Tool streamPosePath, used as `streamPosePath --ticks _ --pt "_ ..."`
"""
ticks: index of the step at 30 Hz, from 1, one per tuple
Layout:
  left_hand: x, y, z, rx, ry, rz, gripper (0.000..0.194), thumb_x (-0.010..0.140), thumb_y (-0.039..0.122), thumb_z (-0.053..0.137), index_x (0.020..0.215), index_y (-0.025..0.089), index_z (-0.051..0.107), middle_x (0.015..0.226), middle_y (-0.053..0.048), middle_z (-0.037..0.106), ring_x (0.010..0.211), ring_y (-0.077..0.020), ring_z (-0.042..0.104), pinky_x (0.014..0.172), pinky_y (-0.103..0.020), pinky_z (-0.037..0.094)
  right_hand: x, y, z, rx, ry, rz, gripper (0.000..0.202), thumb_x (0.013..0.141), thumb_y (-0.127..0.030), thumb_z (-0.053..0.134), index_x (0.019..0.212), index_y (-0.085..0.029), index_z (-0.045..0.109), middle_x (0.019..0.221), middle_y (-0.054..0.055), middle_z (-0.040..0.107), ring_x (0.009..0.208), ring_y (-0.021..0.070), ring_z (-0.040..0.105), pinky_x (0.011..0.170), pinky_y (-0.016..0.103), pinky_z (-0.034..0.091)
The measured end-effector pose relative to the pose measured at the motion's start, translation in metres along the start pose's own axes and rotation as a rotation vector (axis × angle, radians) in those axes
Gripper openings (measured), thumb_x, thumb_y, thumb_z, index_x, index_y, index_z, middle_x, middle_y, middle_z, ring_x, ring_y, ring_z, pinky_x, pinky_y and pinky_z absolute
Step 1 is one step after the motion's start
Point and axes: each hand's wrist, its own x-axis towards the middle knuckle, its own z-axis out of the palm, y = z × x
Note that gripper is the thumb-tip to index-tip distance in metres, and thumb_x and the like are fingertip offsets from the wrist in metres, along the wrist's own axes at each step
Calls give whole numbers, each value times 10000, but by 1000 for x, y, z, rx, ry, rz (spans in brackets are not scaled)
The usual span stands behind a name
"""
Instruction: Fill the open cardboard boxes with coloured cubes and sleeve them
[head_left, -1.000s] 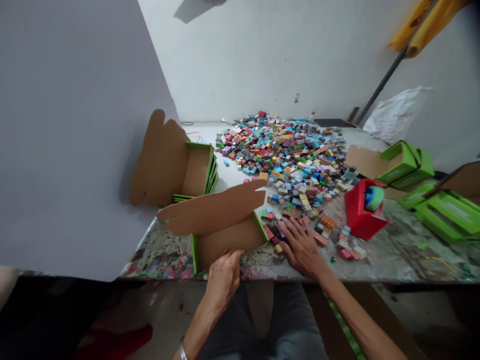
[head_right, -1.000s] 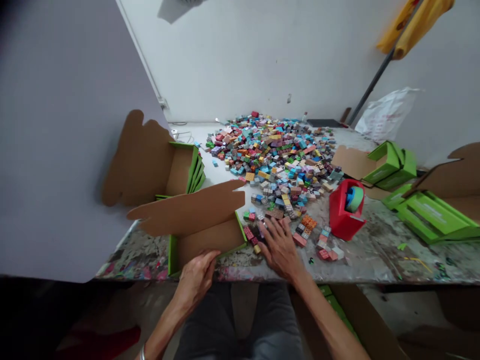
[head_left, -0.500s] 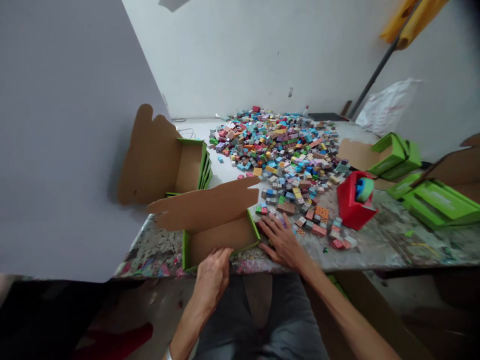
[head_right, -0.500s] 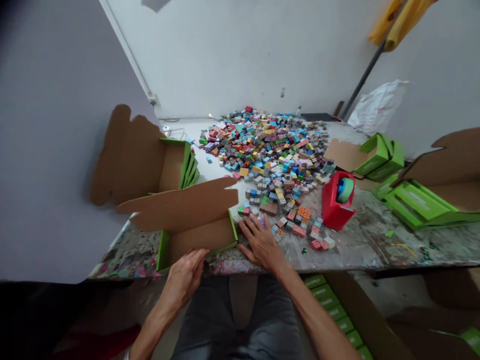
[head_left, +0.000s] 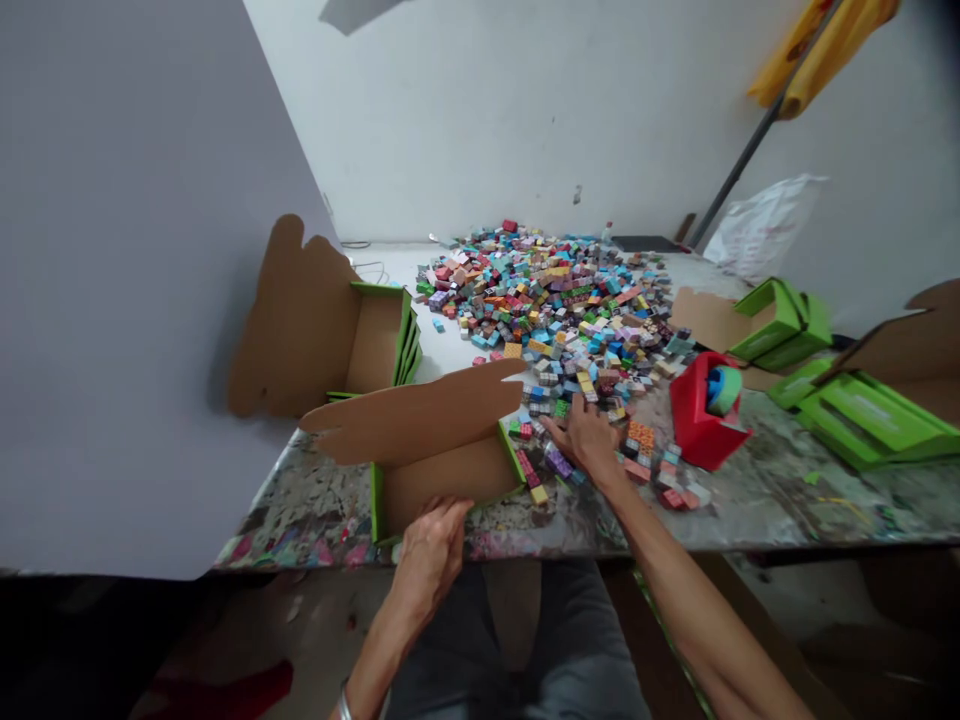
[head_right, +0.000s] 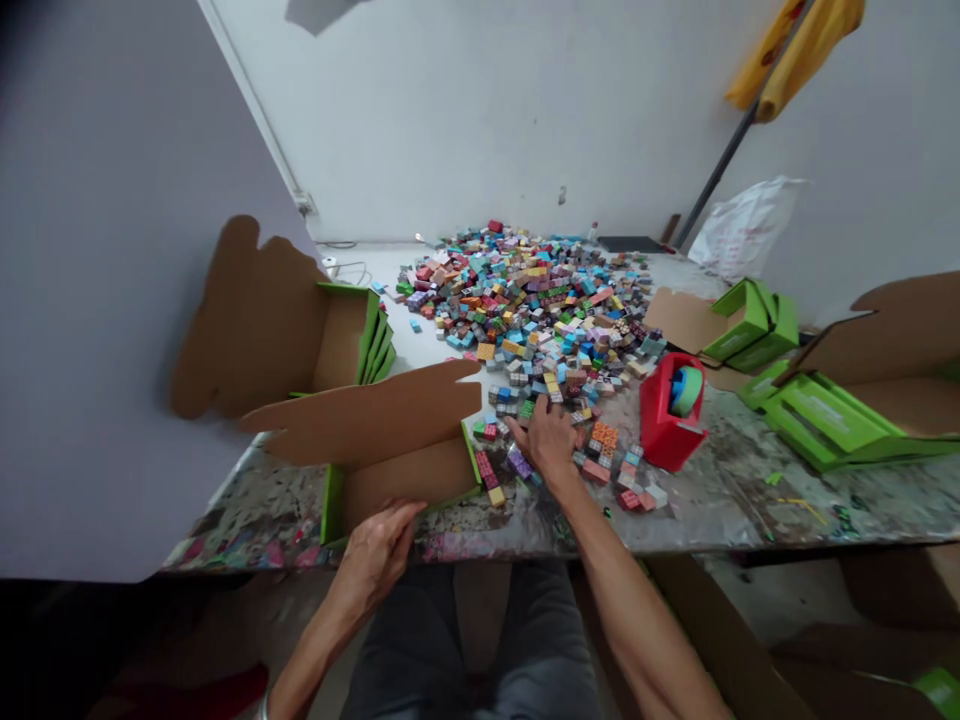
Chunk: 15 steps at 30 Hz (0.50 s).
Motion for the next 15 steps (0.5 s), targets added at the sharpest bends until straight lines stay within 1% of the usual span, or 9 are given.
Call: streamPosePath --ticks 3,5,6,8,11,13,15 --pt "-3 -2 7 -1 23 24 292 888 153 414 1029 210 663 1008 -66 709 955 -203 652 856 -344 531 5 -19 5 -8 46 23 564 913 -570 324 1138 -116 571 1015 233 579 928 346 579 669 391 452" --pt "-4 -2 9 6 63 26 282 882 147 424 1010 210 667 1000 -67 709 945 -205 653 853 -347 530 6 -18 9 -14 32 -23 519 930 -524 313 1133 -134 588 1034 231 567 943 349 568 680 407 453" --pt "-4 -2 9 9 70 25 277 879 146 430 1007 211 666 993 -65 709 939 -207 653 848 -349 530 7 -14 10 -22 13 -57 515 928 -519 326 1169 -139 576 1044 231 563 948 351 566 693 419 454" --pt "-3 0 7 11 53 21 275 878 143 434 1018 216 659 987 -57 707 935 -208 648 843 -353 528 10 0 12 -36 -54 -137 567 912 -544 359 1298 -152 495 1080 235 550 955 358 567 717 445 452" --pt "-2 2 4 5 0 11 285 880 131 426 1041 218 645 999 -52 703 941 -202 643 856 -349 519 20 24 13 28 -228 -305 659 893 -580 381 1422 -187 349 1143 226 527 989 358 569 763 460 444" --pt "-1 2 2 -1 -6 1 286 884 132 419 1040 215 643 1002 -55 702 946 -197 643 872 -347 513 29 37 12 107 -334 -421 665 871 -545 469 1423 -196 343 1159 191 526 1028 325 565 820 428 437" --pt "-2 1 2 -6 0 -2 281 887 140 420 1041 216 643 1004 -57 700 953 -198 641 883 -351 508 38 44 12 162 -383 -482 659 827 -473 574 1386 -177 390 1159 158 531 1037 276 563 850 367 435"
